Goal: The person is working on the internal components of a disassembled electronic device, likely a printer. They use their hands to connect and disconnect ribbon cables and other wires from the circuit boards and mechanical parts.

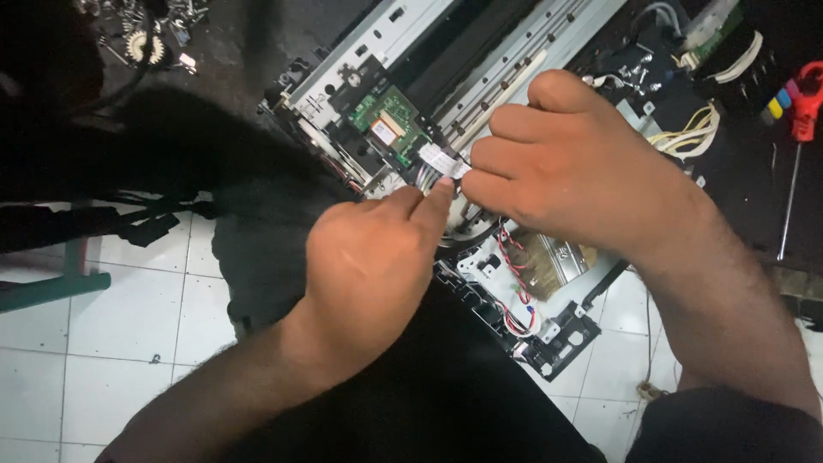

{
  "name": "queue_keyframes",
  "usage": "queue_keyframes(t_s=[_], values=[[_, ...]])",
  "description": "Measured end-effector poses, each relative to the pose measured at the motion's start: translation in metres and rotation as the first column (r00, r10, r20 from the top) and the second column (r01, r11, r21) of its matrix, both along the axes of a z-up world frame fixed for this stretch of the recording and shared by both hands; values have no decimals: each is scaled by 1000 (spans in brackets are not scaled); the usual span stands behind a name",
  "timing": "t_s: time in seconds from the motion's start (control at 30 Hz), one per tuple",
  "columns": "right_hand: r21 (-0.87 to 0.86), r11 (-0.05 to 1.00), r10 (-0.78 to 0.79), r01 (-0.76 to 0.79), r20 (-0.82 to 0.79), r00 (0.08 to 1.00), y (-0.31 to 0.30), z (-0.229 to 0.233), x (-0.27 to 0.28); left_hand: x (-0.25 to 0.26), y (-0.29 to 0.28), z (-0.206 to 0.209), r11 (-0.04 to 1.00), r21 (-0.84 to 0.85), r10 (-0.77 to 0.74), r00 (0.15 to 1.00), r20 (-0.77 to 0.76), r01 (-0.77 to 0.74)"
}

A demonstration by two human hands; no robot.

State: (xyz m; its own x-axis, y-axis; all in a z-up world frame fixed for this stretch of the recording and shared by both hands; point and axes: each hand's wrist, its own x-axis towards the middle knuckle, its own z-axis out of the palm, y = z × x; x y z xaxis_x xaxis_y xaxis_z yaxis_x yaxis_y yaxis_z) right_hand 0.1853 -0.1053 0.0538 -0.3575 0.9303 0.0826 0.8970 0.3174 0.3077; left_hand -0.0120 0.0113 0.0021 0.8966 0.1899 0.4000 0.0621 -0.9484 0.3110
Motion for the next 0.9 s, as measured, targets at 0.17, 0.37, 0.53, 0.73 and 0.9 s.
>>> queue_keyframes(t_s=[0.17, 0.37, 0.53, 0.73, 0.9], values=[[-18, 1000, 16, -14, 88, 996, 2, 11, -9, -2, -6, 4, 996, 74, 46, 999, 9, -47], [-38, 999, 40, -37, 108, 993, 1, 20, -10, -1, -5, -2, 999, 37, 31, 999, 38, -33], [-31, 991, 134, -131, 111, 985, 2, 18, -5, 0, -3, -6, 998, 21, 54, 995, 84, -56], [100, 992, 75, -80, 51, 996, -2, 9, -2, 2, 1, -4, 1000, -16, 26, 997, 78, -25], [126, 987, 109, -96, -101, 989, -5, 6, -6, 3, 3, -3, 1000, -3, 6, 998, 66, -6]])
